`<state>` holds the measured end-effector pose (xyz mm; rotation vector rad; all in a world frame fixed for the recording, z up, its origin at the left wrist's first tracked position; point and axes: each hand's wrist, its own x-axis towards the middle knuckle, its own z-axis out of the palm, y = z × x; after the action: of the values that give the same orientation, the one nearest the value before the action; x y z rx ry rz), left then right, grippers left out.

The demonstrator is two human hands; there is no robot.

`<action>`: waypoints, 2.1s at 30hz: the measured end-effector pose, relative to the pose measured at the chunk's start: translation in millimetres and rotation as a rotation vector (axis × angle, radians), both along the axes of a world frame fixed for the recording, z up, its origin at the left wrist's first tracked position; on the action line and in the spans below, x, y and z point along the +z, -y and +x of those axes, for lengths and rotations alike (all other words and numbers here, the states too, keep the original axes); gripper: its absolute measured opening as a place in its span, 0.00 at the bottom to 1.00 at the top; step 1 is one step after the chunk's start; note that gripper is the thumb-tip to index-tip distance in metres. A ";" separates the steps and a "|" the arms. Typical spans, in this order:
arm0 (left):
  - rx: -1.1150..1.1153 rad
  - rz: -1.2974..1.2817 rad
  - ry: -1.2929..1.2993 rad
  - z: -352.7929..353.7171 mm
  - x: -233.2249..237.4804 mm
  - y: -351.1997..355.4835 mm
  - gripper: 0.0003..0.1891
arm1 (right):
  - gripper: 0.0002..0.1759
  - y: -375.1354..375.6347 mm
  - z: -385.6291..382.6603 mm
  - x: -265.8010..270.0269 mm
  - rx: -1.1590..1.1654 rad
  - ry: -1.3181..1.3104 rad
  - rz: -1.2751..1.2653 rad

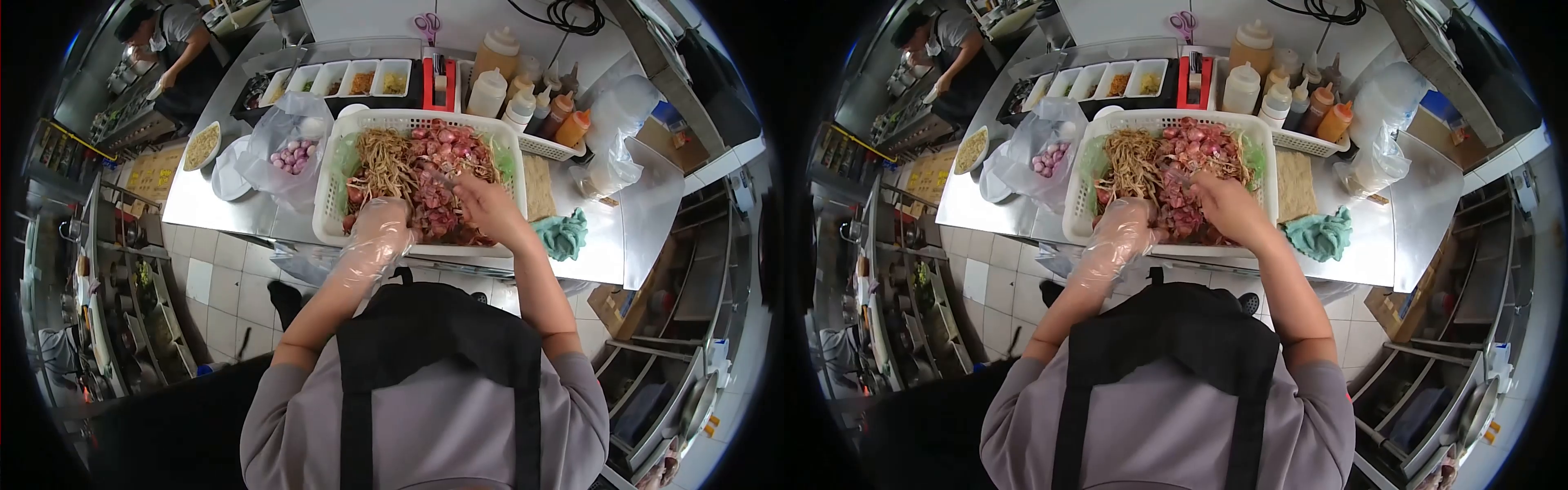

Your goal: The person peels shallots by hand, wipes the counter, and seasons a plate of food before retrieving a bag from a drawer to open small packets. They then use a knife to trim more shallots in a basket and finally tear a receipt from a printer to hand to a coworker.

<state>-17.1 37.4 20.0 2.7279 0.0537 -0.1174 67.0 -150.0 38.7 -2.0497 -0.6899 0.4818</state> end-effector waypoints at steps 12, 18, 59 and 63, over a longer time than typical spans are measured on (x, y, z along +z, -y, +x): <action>0.063 -0.175 0.016 -7.1 -0.1 -5.8 0.21 | 0.09 -21.7 6.8 -6.8 0.063 0.097 0.187; 0.458 -0.250 0.341 -46.0 25.5 -17.0 0.13 | 0.09 -34.1 -18.4 5.2 0.163 0.244 0.032; -0.544 0.186 0.631 19.1 77.2 -14.2 0.11 | 0.28 -0.7 11.2 6.3 0.453 0.322 0.358; -0.518 0.132 0.617 24.2 79.6 -14.1 0.09 | 0.26 -0.4 9.6 8.6 0.504 -0.191 0.600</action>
<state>7.1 51.5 99.6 2.7126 -0.8391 0.5980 76.6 -149.6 47.3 -1.2464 -1.0866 0.6505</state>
